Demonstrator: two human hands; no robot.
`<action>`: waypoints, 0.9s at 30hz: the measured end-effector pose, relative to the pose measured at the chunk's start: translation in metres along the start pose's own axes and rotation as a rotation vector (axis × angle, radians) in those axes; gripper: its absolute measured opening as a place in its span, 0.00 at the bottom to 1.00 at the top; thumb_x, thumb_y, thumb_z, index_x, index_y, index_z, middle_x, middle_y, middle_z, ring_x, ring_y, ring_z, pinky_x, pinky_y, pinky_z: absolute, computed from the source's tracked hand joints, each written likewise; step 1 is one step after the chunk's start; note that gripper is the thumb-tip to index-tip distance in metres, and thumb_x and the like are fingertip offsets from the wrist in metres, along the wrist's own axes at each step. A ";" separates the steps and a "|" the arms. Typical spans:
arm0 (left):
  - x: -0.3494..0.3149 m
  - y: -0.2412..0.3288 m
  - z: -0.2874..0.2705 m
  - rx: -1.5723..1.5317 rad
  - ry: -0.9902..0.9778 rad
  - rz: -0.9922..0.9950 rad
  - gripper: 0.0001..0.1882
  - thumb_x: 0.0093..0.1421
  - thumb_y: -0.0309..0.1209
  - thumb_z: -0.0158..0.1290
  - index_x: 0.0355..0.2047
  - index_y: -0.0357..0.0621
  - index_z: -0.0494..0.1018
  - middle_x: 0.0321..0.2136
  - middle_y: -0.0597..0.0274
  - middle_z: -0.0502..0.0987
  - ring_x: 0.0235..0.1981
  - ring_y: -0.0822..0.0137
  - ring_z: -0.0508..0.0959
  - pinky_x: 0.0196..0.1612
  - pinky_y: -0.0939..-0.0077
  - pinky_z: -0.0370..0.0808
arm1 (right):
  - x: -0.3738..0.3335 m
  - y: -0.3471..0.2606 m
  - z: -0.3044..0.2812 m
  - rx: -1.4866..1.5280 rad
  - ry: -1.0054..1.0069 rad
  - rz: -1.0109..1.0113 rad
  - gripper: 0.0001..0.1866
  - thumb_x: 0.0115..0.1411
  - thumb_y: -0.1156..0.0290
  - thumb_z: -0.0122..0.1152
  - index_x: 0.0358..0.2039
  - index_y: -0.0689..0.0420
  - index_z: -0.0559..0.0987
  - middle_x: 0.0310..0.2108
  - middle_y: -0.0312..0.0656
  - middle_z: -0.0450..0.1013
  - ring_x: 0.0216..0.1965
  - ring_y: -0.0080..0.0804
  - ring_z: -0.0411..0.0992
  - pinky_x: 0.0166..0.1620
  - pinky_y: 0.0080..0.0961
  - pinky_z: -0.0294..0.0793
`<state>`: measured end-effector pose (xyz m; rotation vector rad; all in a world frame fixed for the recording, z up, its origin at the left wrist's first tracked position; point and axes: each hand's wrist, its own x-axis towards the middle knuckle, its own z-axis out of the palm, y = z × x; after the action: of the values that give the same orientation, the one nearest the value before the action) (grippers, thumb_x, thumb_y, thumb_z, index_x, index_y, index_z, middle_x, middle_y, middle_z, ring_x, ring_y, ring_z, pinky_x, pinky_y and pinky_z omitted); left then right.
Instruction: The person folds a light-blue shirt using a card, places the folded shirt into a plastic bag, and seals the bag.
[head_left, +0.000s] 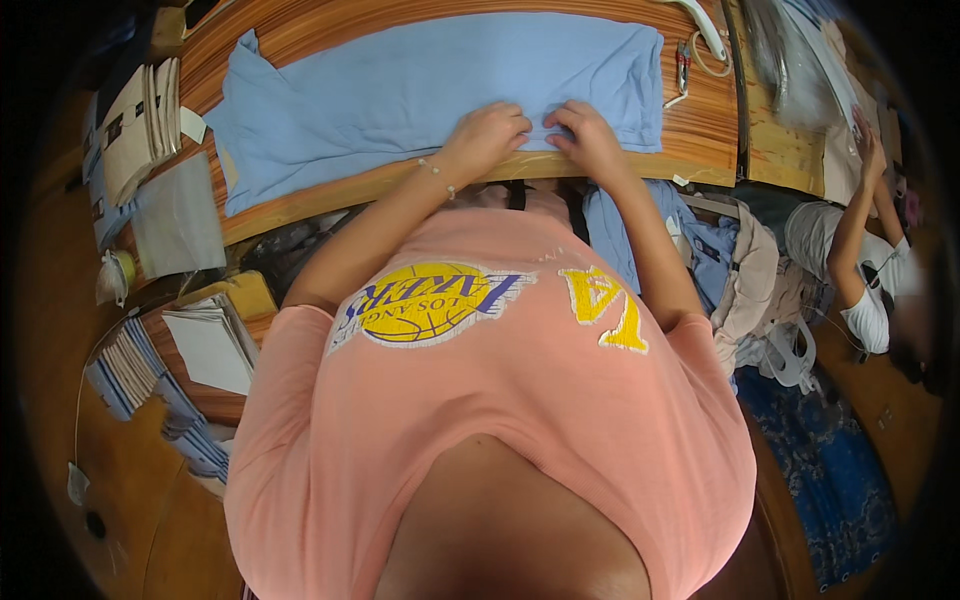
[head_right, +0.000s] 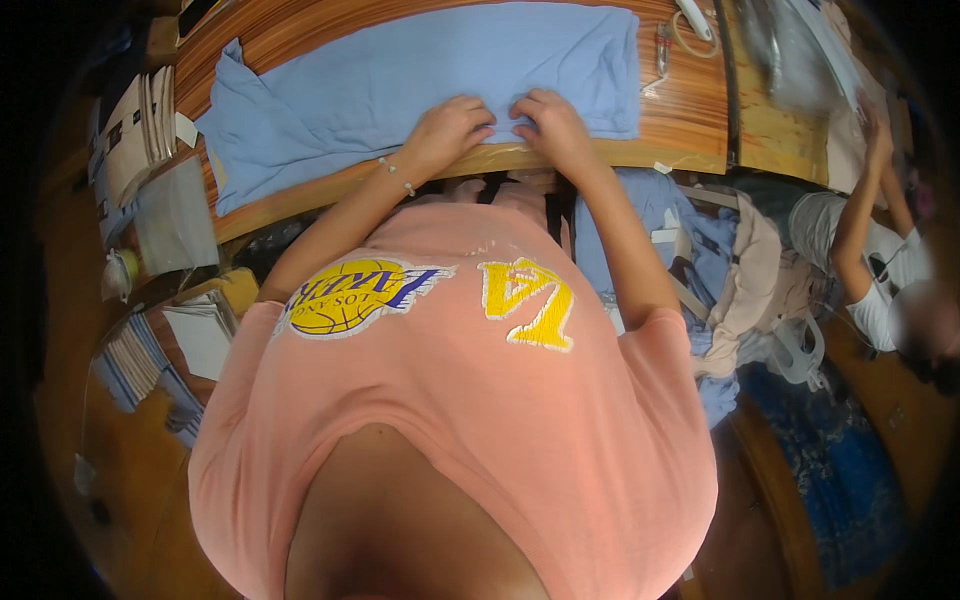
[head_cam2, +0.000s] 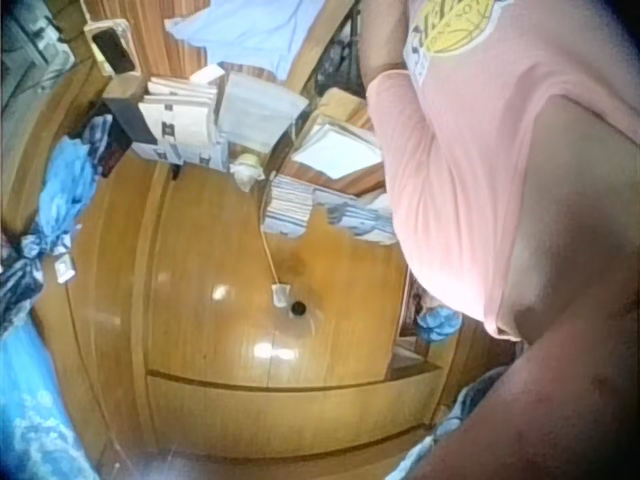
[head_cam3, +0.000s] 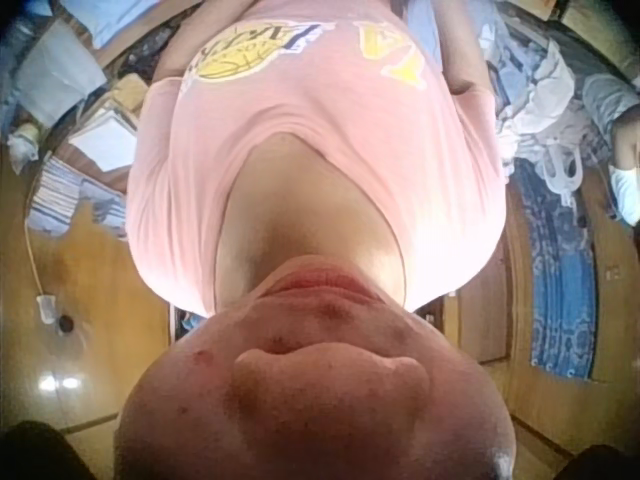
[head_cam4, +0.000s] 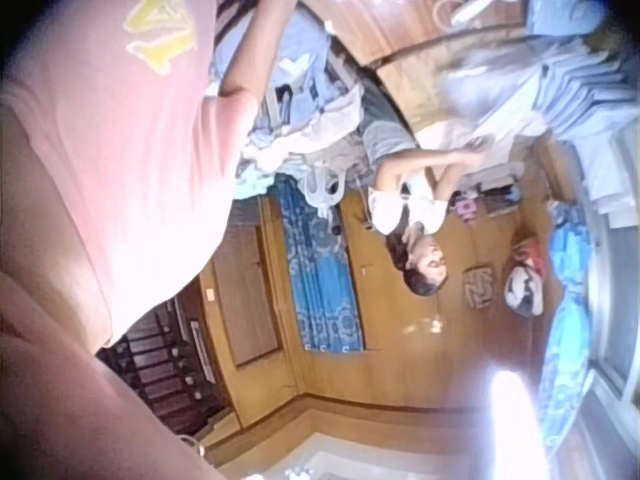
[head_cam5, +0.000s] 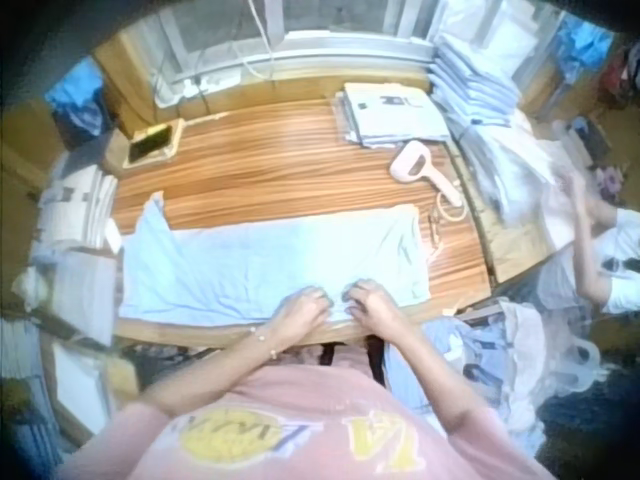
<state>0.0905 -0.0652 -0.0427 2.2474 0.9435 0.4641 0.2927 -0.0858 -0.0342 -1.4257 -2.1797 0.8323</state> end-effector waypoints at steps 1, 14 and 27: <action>0.001 0.000 0.002 0.001 -0.024 -0.048 0.07 0.52 0.30 0.52 0.30 0.43 0.75 0.31 0.55 0.75 0.33 0.54 0.74 0.34 0.66 0.71 | 0.000 0.003 0.000 0.007 0.004 -0.010 0.10 0.44 0.78 0.62 0.30 0.61 0.74 0.29 0.45 0.67 0.35 0.44 0.66 0.39 0.33 0.66; -0.050 0.026 -0.089 -0.125 0.017 -0.149 0.07 0.53 0.33 0.50 0.26 0.42 0.73 0.25 0.54 0.74 0.31 0.54 0.73 0.35 0.67 0.69 | 0.005 0.005 -0.004 0.011 -0.074 -0.032 0.10 0.43 0.77 0.62 0.29 0.60 0.74 0.31 0.49 0.68 0.37 0.48 0.66 0.40 0.35 0.66; -0.212 -0.127 -0.228 -0.104 0.442 -0.875 0.23 0.54 0.39 0.56 0.45 0.38 0.70 0.39 0.53 0.75 0.41 0.63 0.74 0.44 0.75 0.70 | 0.356 -0.175 0.120 0.109 -0.201 0.105 0.29 0.53 0.45 0.52 0.37 0.62 0.78 0.31 0.53 0.75 0.35 0.44 0.74 0.37 0.33 0.70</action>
<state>-0.2391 -0.0555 0.0214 1.4413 1.9303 0.5745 -0.0418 0.1572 -0.0012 -1.4687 -2.1787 1.1585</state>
